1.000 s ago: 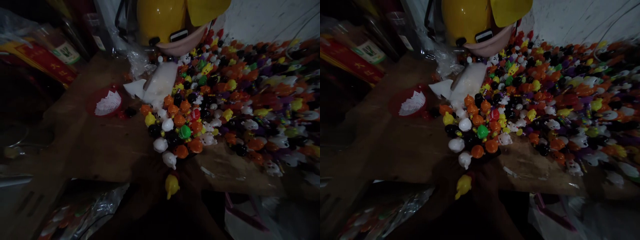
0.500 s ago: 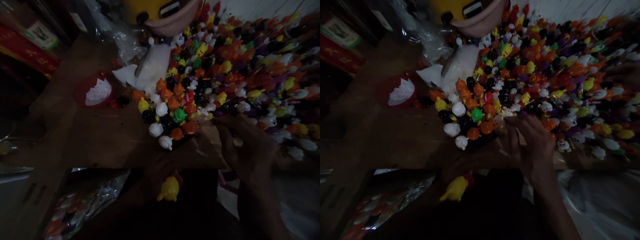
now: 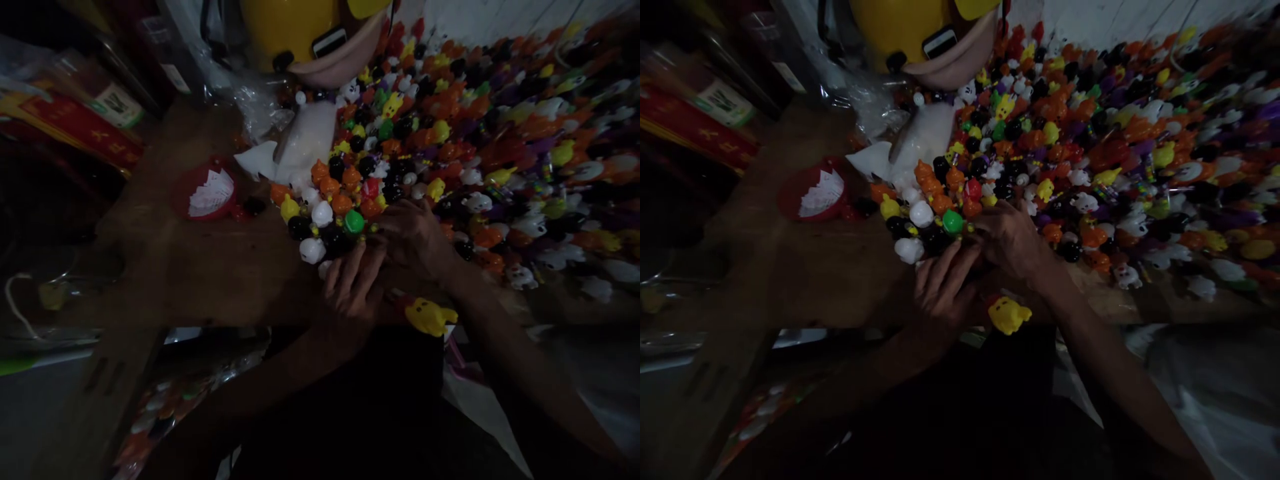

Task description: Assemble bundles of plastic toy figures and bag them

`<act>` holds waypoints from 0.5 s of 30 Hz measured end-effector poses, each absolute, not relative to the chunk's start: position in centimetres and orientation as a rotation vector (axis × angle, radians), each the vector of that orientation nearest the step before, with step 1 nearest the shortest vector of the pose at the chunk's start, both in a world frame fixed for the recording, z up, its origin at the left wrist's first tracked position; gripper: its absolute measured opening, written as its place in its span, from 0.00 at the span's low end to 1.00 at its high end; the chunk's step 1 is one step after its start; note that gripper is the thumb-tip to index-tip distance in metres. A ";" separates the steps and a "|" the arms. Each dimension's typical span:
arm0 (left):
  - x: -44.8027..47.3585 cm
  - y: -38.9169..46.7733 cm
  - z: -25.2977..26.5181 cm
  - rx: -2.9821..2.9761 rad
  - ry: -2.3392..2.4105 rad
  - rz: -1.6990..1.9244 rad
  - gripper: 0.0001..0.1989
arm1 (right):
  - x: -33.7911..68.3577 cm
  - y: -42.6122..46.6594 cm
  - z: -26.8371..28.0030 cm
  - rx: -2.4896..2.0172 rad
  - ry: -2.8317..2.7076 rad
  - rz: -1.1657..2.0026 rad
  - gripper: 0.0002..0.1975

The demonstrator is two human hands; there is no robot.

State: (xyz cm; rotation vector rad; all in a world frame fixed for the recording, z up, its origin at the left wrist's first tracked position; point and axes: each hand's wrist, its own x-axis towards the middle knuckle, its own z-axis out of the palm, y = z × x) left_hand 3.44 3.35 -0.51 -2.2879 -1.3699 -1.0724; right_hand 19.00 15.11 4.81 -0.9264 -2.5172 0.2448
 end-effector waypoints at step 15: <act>0.9 3.6 -0.2 -2.303 -1.212 -0.912 0.10 | 17.6 12.7 2.5 -1.048 -2.122 0.388 0.15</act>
